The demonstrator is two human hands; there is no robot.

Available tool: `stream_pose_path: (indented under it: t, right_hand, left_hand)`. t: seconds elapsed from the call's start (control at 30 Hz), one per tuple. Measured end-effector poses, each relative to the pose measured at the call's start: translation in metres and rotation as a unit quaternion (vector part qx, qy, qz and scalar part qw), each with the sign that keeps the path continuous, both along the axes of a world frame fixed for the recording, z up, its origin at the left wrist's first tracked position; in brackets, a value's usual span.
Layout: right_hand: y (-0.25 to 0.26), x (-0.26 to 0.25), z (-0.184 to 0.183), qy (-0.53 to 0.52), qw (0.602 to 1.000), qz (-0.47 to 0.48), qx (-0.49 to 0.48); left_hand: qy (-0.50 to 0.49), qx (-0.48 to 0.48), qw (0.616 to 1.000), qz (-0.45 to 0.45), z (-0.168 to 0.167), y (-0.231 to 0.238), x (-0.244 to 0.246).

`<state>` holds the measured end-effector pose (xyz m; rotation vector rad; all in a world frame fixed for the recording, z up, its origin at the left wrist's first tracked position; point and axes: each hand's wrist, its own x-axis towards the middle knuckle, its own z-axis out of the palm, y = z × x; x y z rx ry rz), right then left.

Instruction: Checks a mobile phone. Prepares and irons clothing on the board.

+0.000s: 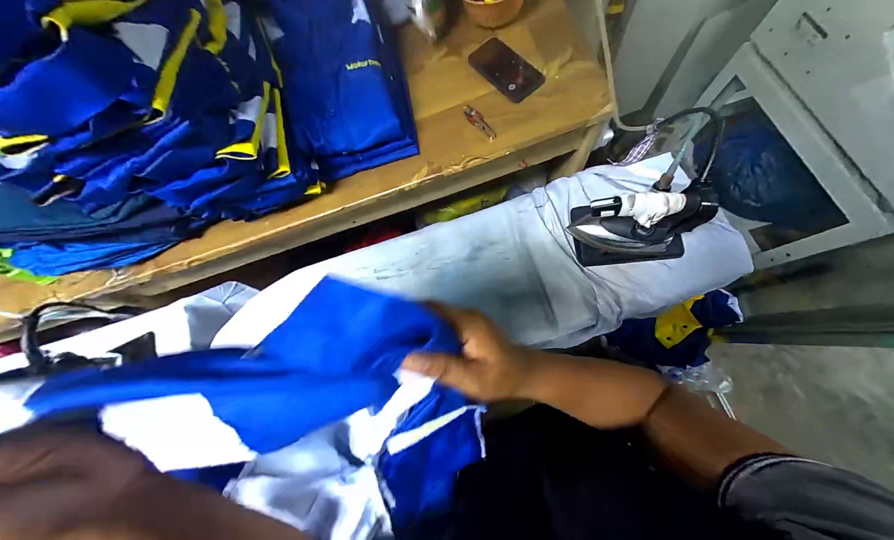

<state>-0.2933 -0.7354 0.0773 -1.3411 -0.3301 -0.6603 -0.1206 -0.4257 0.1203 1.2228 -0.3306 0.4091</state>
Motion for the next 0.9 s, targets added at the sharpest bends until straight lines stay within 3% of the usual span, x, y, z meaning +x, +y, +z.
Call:
stream_pose_path:
  t: [0.07,0.17,0.23,0.3,0.33,0.43,0.5,0.6,0.63,0.67,0.77,0.8,0.9]
  right_hand:
    - [-0.03,0.012,-0.04,0.07,0.993,-0.097,-0.014]
    - [-0.074,0.013,-0.116,0.348,0.919,-0.182,-0.022]
    - [-0.092,0.007,-0.172,0.523,0.831,-0.185,-0.047]
    - [-0.099,0.002,-0.202,0.602,0.767,-0.2,-0.101]
    - [-0.098,0.001,-0.205,0.619,0.748,-0.208,-0.117]
    - [-0.084,0.003,-0.2,0.634,0.726,-0.222,-0.145]
    - [-0.081,0.009,-0.201,0.63,0.724,-0.238,-0.149]
    - [-0.087,0.019,-0.204,0.646,0.713,-0.255,-0.096]
    - [-0.091,0.019,-0.204,0.658,0.706,-0.248,-0.083]
    - [-0.095,0.019,-0.206,0.672,0.697,-0.236,-0.083]
    - [-0.106,0.018,-0.203,0.704,0.676,-0.197,-0.096]
    - [-0.109,0.017,-0.203,0.707,0.673,-0.196,-0.097]
    - [-0.12,0.007,-0.201,0.71,0.665,-0.214,-0.094]
  left_hand:
    - [0.024,0.062,0.997,0.03,-0.019,-0.079,0.023]
    - [0.104,0.224,0.969,0.017,-0.117,-0.146,0.044]
    - [0.227,0.407,0.883,-0.062,-0.186,-0.154,0.051]
    - [0.286,0.561,0.758,-0.17,-0.221,-0.165,0.06]
    - [0.29,0.613,0.706,-0.204,-0.226,-0.17,0.062]
    - [0.289,0.683,0.617,-0.262,-0.204,-0.176,0.066]
    - [0.247,0.693,0.621,-0.271,-0.173,-0.185,0.08]
    - [0.129,0.676,0.695,-0.208,-0.145,-0.209,0.119]
    - [0.091,0.679,0.699,-0.205,-0.146,-0.216,0.135]
    - [0.068,0.7,0.675,-0.222,-0.152,-0.221,0.149]
    - [0.044,0.793,0.537,-0.286,-0.188,-0.215,0.172]
    - [0.029,0.807,0.515,-0.288,-0.196,-0.204,0.172]
    - [0.01,0.805,0.529,-0.269,-0.173,-0.157,0.135]
